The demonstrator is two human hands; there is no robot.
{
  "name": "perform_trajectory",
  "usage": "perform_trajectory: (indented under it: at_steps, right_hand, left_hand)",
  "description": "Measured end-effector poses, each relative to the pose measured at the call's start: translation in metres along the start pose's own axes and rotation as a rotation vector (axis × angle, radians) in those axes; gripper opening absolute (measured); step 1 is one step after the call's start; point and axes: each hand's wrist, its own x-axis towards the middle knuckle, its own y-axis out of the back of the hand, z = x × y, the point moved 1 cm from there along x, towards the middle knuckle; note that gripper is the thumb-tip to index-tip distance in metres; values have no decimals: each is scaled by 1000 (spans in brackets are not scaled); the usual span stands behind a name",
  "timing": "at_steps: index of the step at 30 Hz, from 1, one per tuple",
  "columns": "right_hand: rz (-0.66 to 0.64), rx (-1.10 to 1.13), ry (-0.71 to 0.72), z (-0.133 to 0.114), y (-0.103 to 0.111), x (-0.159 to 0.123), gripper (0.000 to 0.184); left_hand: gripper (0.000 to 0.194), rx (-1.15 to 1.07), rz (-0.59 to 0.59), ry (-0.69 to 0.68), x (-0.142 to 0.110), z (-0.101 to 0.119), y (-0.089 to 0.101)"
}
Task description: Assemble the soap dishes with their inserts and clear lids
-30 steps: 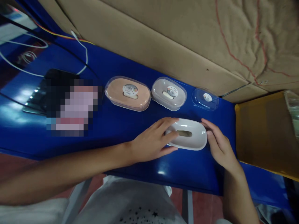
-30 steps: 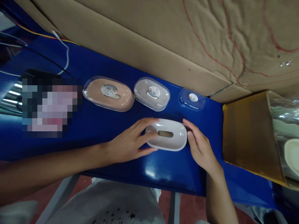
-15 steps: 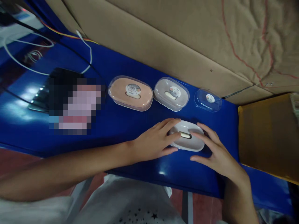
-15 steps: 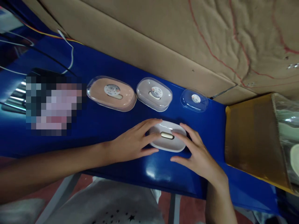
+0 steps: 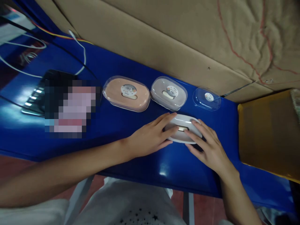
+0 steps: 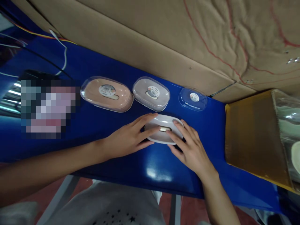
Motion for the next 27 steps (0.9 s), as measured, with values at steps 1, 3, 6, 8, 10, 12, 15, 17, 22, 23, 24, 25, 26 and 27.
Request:
perform_trajectory:
  at_steps: [1, 3, 6, 8, 10, 12, 15, 17, 22, 23, 24, 25, 26, 27]
  right_hand:
    - [-5, -14, -2, 0, -1, 1, 75]
    - [-14, -37, -8, -1, -2, 2, 76]
    - [-18, -27, -8, -1, -3, 4, 75]
    - [-14, 8, 0, 1, -1, 4, 75]
    - [4, 33, -15, 6, 1, 2, 75]
    - [44, 27, -50, 11, 3, 0, 72]
    - [106, 3, -83, 18, 4, -2, 65]
    - [133, 17, -77, 18, 2, -2, 62]
    - [172, 89, -52, 13, 3, 3, 54]
    - [188, 69, -74, 15, 5, 3, 52]
    - [204, 29, -114, 20, 8, 2, 50]
    - [211, -25, -171, 27, 9, 1, 50]
    - [209, -88, -242, 35, 10, -1, 52]
    - [192, -149, -321, 45, 10, -4, 57]
  left_hand:
    - [54, 22, -7, 0, 0, 0, 0]
    - [61, 62, -24, 0, 0, 0, 1]
    - [66, 105, -42, -4, -1, -1, 2]
    - [65, 127, -42, -10, -1, -2, 2]
    - [62, 144, -43, -11, 0, -1, 3]
    - [59, 159, -53, -11, 1, 1, 3]
    - [57, 188, -77, -6, 1, 3, 4]
    - [56, 197, -87, -4, 1, 4, 5]
    - [51, 140, -57, -31, 0, 4, 7]
    - [50, 127, -54, -36, 0, 4, 7]
    - [49, 118, -54, -39, 0, 4, 8]
    - [48, 113, -58, -40, 0, 4, 8]
    - [48, 112, -64, -38, 0, 4, 8]
    - [47, 111, -71, -36, 0, 4, 9]
